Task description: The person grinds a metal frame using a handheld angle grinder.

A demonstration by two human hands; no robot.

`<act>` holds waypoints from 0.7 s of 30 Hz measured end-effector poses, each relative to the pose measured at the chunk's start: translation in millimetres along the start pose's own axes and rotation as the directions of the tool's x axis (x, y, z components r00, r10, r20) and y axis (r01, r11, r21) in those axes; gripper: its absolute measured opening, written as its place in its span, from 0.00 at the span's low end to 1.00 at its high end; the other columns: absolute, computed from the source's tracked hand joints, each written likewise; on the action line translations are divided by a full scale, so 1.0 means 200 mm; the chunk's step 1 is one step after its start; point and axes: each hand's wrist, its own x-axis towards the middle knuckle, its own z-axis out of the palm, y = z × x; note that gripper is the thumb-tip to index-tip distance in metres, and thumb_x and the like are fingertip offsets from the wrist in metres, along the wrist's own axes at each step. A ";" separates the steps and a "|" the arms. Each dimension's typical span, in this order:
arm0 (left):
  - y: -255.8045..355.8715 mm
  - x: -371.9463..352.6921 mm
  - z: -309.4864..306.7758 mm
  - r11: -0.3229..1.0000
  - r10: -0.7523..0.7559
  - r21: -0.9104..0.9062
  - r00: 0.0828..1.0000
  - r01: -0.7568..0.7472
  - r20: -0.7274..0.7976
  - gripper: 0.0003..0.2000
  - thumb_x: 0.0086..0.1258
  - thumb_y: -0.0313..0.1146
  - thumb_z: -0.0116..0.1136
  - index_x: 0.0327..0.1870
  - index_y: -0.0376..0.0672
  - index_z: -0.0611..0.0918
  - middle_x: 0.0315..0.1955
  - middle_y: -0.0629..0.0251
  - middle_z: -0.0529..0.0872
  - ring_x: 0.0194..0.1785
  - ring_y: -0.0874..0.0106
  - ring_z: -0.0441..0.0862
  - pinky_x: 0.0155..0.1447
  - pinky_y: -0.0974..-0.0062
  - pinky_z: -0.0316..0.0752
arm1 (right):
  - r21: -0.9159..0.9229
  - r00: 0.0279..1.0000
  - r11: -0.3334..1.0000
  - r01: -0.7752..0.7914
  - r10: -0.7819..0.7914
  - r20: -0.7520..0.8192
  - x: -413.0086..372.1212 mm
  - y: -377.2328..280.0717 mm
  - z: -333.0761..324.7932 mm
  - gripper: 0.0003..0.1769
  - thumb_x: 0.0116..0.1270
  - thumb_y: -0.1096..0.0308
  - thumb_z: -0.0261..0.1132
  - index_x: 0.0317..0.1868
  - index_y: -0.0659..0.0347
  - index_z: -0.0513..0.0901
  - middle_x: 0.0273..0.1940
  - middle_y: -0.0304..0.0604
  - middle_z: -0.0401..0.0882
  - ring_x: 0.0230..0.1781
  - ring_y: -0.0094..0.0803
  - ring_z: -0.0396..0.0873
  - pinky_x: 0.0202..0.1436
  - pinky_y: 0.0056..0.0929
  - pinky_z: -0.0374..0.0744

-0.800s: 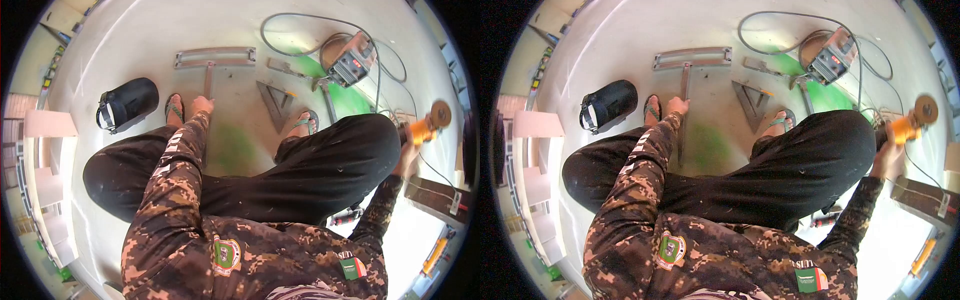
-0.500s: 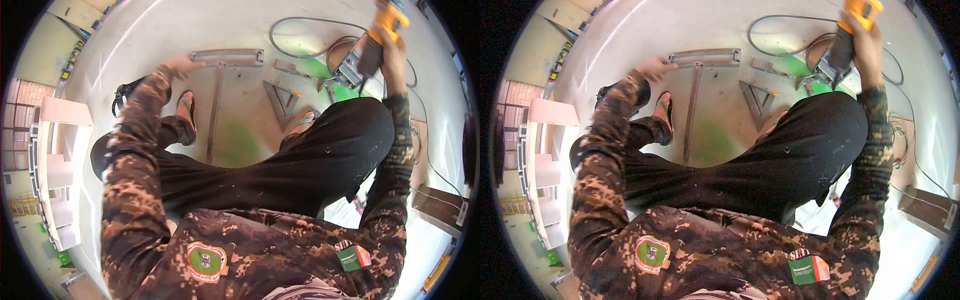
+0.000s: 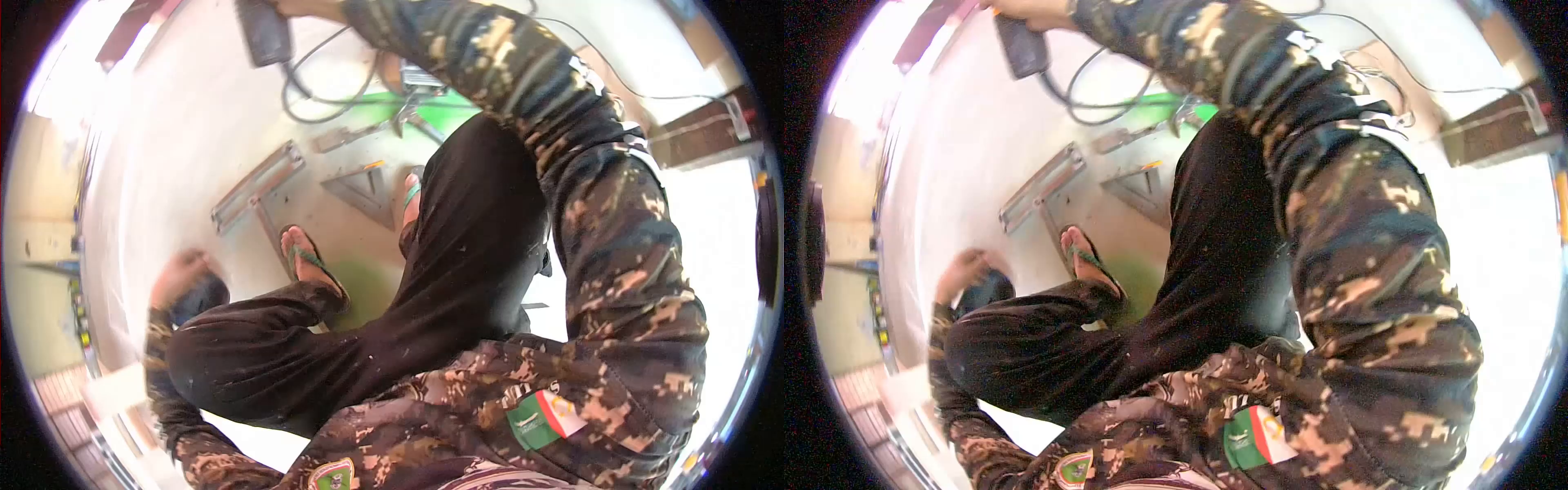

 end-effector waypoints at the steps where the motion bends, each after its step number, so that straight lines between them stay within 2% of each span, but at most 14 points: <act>1: -0.10 0.12 0.07 0.999 -0.021 0.033 0.999 0.020 0.028 0.22 0.76 0.50 0.58 0.48 0.34 0.82 0.29 0.63 0.86 0.29 0.73 0.83 0.33 0.74 0.79 | 0.144 1.000 0.989 -0.018 0.017 0.007 0.04 0.00 0.01 0.16 0.60 0.65 0.70 0.45 0.68 0.84 0.35 0.47 0.85 0.33 0.33 0.83 0.35 0.30 0.80; 2: -0.24 0.25 0.14 0.986 -0.126 0.115 0.992 0.123 0.020 0.24 0.75 0.54 0.58 0.43 0.34 0.82 0.25 0.62 0.85 0.27 0.71 0.83 0.31 0.70 0.79 | -0.392 0.890 0.802 0.450 -0.439 0.123 0.17 0.13 0.01 0.21 0.59 0.63 0.74 0.50 0.66 0.82 0.37 0.47 0.85 0.36 0.36 0.85 0.38 0.33 0.82; 3: -0.29 0.36 0.26 0.969 -0.228 0.088 0.973 0.231 -0.041 0.25 0.75 0.55 0.58 0.41 0.35 0.83 0.23 0.60 0.85 0.25 0.69 0.83 0.29 0.68 0.78 | -0.710 0.632 0.181 0.681 -0.634 0.445 0.27 0.24 -0.02 0.26 0.57 0.62 0.77 0.54 0.64 0.81 0.39 0.46 0.85 0.38 0.39 0.87 0.40 0.36 0.85; 4: -0.34 0.47 0.38 0.957 -0.222 0.192 0.975 0.219 -0.008 0.27 0.72 0.56 0.61 0.41 0.32 0.82 0.27 0.53 0.86 0.30 0.66 0.85 0.34 0.64 0.80 | -0.776 0.748 0.263 0.573 -0.553 0.366 0.24 0.28 0.00 0.30 0.49 0.65 0.78 0.56 0.53 0.81 0.42 0.48 0.85 0.42 0.42 0.86 0.43 0.41 0.84; 5: -0.74 0.71 0.50 0.838 0.226 0.503 0.974 -0.212 0.032 0.34 0.67 0.61 0.63 0.41 0.27 0.82 0.32 0.43 0.87 0.39 0.57 0.87 0.43 0.57 0.80 | -0.825 0.833 0.335 0.455 -0.488 0.261 0.20 0.30 0.02 0.37 0.42 0.69 0.79 0.58 0.42 0.82 0.45 0.50 0.86 0.46 0.45 0.86 0.46 0.45 0.84; 6: -0.61 0.80 0.68 0.957 -0.186 0.166 0.944 0.236 -0.274 0.40 0.62 0.65 0.64 0.45 0.22 0.82 0.39 0.34 0.85 0.50 0.46 0.85 0.53 0.52 0.77 | -0.487 0.932 0.815 0.314 -0.363 -0.007 0.30 0.47 0.09 0.34 0.45 0.68 0.78 0.57 0.46 0.81 0.42 0.50 0.85 0.42 0.44 0.86 0.42 0.44 0.84; 7: -0.67 0.91 0.85 0.946 -0.178 0.177 0.893 0.270 -0.413 0.42 0.63 0.66 0.62 0.48 0.21 0.81 0.42 0.31 0.84 0.54 0.42 0.83 0.58 0.52 0.75 | 0.066 0.982 0.990 0.124 -0.113 -0.153 0.38 0.65 0.15 0.30 0.48 0.68 0.76 0.56 0.51 0.80 0.39 0.49 0.84 0.39 0.43 0.85 0.37 0.44 0.83; 8: -0.52 0.94 0.93 0.880 -0.325 0.206 0.860 0.427 -0.393 0.40 0.63 0.64 0.63 0.50 0.23 0.81 0.45 0.31 0.84 0.56 0.43 0.83 0.60 0.52 0.74 | 0.434 0.970 0.897 -0.085 0.174 -0.170 0.27 0.58 0.12 0.25 0.53 0.67 0.73 0.53 0.58 0.78 0.37 0.48 0.81 0.36 0.41 0.84 0.36 0.43 0.83; 9: -0.44 0.97 1.02 0.883 -0.327 0.200 0.861 0.426 -0.389 0.40 0.63 0.64 0.63 0.50 0.23 0.81 0.45 0.31 0.84 0.56 0.43 0.83 0.60 0.52 0.74 | 0.739 0.898 0.626 -0.248 0.434 -0.067 0.15 0.50 0.09 0.22 0.57 0.66 0.70 0.51 0.64 0.77 0.35 0.46 0.78 0.33 0.40 0.82 0.35 0.42 0.82; 10: -0.19 0.80 1.24 0.931 -0.273 0.101 0.850 0.352 -0.450 0.38 0.64 0.62 0.63 0.51 0.26 0.81 0.45 0.34 0.85 0.55 0.44 0.83 0.59 0.53 0.75 | 0.748 0.878 0.576 -0.328 0.478 0.017 0.07 0.40 -0.09 0.21 0.58 0.67 0.68 0.51 0.64 0.74 0.34 0.45 0.76 0.31 0.38 0.80 0.33 0.43 0.81; 12: -0.28 0.67 1.35 0.972 -0.230 -0.057 0.868 0.228 -0.441 0.29 0.66 0.55 0.63 0.51 0.33 0.83 0.45 0.41 0.87 0.51 0.45 0.85 0.56 0.54 0.77 | 0.764 0.790 0.454 -0.458 0.602 0.116 -0.04 0.64 -0.03 0.21 0.60 0.67 0.67 0.50 0.64 0.71 0.32 0.44 0.75 0.28 0.37 0.79 0.30 0.42 0.80; 15: -0.03 0.44 1.31 0.972 -0.184 0.036 0.850 0.232 -0.493 0.21 0.69 0.46 0.60 0.49 0.34 0.84 0.41 0.42 0.87 0.47 0.47 0.85 0.52 0.53 0.77 | 0.737 0.680 0.298 -0.606 0.676 0.286 -0.29 0.86 0.01 0.18 0.64 0.66 0.67 0.48 0.63 0.71 0.31 0.45 0.76 0.24 0.38 0.79 0.28 0.40 0.83; 17: -0.18 0.55 1.48 0.981 -0.191 -0.132 0.839 0.143 -0.510 0.21 0.68 0.46 0.60 0.48 0.34 0.84 0.40 0.41 0.87 0.46 0.47 0.85 0.51 0.53 0.76 | 0.663 0.697 0.400 -0.633 0.666 0.264 -0.58 0.84 -0.01 0.20 0.63 0.65 0.69 0.49 0.63 0.71 0.32 0.47 0.77 0.25 0.39 0.82 0.29 0.41 0.85; 21: 0.06 0.53 1.50 0.959 -0.248 -0.257 0.794 0.121 -0.555 0.24 0.63 0.48 0.65 0.48 0.33 0.83 0.40 0.42 0.87 0.48 0.46 0.85 0.52 0.55 0.77 | 0.621 0.652 0.361 -0.696 0.679 0.337 -0.82 0.90 0.10 0.21 0.64 0.64 0.69 0.50 0.63 0.71 0.33 0.48 0.78 0.26 0.39 0.83 0.27 0.40 0.85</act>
